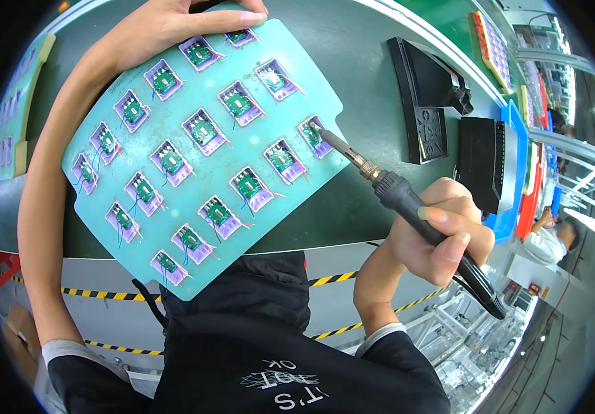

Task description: Soldering small electronic components onto printed circuit boards on an assembly line.

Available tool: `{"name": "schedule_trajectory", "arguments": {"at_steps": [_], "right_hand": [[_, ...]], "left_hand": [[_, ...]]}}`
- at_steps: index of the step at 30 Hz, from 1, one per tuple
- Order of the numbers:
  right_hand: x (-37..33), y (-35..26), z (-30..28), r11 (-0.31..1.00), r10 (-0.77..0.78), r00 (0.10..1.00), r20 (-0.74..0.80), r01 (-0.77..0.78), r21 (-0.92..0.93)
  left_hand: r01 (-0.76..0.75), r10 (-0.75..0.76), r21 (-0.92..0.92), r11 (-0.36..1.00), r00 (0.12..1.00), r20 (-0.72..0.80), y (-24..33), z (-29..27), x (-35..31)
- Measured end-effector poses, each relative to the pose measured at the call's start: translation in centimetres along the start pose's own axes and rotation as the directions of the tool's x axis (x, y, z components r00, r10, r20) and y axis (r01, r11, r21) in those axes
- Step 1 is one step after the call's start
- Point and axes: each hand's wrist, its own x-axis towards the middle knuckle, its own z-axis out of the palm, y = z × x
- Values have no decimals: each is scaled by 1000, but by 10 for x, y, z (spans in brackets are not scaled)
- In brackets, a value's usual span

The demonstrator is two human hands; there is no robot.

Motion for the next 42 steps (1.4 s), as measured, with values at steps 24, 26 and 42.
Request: {"name": "schedule_trajectory", "arguments": {"at_steps": [24,26,42], "right_hand": [[1,9,-38,988,-7,864,-504,-70,-135],[-1,9,-39,988,14,856,-516,-93,-126],[-11,11,-39,970,78,836,-543,-190,-153]], "left_hand": [[-34,33,79,996,999,12,2,-3,-2],[-22,19,135,991,1000,24,5,-3,-1],[248,-284,703,667,956,-68,27,2,2]]}}
